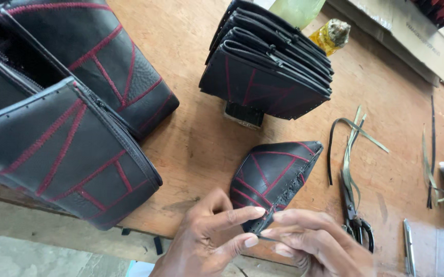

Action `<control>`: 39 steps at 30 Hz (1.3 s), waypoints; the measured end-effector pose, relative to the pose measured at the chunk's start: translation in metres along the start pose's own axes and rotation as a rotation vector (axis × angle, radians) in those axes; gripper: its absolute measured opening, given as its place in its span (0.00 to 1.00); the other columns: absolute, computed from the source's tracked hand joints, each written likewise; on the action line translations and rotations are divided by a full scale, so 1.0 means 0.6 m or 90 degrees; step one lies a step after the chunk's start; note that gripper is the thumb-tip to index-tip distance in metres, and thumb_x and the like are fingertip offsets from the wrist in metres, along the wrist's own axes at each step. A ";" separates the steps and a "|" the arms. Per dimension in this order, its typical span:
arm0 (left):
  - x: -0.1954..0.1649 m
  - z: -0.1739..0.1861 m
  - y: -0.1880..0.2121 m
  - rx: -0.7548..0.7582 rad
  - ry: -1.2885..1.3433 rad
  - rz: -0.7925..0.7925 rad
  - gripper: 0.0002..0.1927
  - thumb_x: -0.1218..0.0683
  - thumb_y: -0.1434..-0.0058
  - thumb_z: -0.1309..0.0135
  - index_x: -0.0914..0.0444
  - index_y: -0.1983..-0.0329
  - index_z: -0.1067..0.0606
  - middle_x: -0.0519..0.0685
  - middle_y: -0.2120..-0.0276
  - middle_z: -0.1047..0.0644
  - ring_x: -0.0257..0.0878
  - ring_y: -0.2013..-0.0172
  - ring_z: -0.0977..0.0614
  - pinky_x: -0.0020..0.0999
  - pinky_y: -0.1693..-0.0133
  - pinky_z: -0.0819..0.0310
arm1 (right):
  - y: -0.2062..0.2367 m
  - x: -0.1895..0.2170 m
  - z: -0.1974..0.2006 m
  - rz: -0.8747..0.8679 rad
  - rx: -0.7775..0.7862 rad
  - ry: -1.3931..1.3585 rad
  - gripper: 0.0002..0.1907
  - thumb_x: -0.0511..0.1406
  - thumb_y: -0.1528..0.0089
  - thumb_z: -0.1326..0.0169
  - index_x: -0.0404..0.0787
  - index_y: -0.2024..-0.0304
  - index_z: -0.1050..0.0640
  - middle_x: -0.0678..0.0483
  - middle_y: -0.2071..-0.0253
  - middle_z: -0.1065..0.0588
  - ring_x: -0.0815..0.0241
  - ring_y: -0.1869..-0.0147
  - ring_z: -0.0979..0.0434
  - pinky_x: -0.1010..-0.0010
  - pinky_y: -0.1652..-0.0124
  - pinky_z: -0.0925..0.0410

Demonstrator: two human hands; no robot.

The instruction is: The person inserts a zipper tape into a black leather wallet with red stitching, aligns it along the edge, and trims the excess with scissors. They then fold the wallet and place it with other finished wallets.

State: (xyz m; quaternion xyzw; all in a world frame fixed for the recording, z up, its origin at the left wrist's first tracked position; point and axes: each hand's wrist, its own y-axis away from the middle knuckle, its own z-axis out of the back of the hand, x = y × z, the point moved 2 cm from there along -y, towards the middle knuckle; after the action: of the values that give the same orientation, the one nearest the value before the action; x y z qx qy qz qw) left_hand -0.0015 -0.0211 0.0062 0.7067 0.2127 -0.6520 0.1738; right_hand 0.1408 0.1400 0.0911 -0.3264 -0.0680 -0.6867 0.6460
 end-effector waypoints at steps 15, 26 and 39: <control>0.020 -0.008 0.004 0.020 0.093 0.008 0.23 0.62 0.41 0.35 0.63 0.41 0.21 0.49 0.71 0.17 0.27 0.73 0.23 0.26 0.71 0.26 | 0.008 -0.023 -0.033 -0.264 0.079 -0.273 0.01 0.23 0.35 0.50 0.30 0.61 0.28 0.39 0.45 0.26 0.57 0.53 0.14 0.75 0.60 0.20; 0.001 -0.010 0.000 0.001 0.076 0.091 0.21 0.61 0.41 0.38 0.65 0.42 0.21 0.46 0.73 0.18 0.26 0.70 0.21 0.25 0.65 0.24 | 0.001 -0.053 -0.053 -0.465 -0.065 -0.669 0.03 0.24 0.39 0.43 0.24 0.67 0.21 0.40 0.54 0.27 0.56 0.59 0.18 0.64 0.63 0.17; 0.004 -0.024 -0.004 -0.040 0.081 0.208 0.20 0.64 0.47 0.40 0.61 0.49 0.19 0.45 0.79 0.21 0.24 0.76 0.23 0.23 0.72 0.32 | -0.052 -0.041 -0.029 -0.267 -0.039 -0.020 0.10 0.33 0.54 0.29 0.39 0.71 0.17 0.56 0.64 0.24 0.66 0.64 0.19 0.75 0.65 0.26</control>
State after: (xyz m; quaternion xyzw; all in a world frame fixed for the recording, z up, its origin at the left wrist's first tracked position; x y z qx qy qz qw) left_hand 0.0093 -0.0113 0.0054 0.7662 0.1255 -0.5618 0.2855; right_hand 0.1042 0.1569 0.0745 -0.3354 -0.1234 -0.8028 0.4774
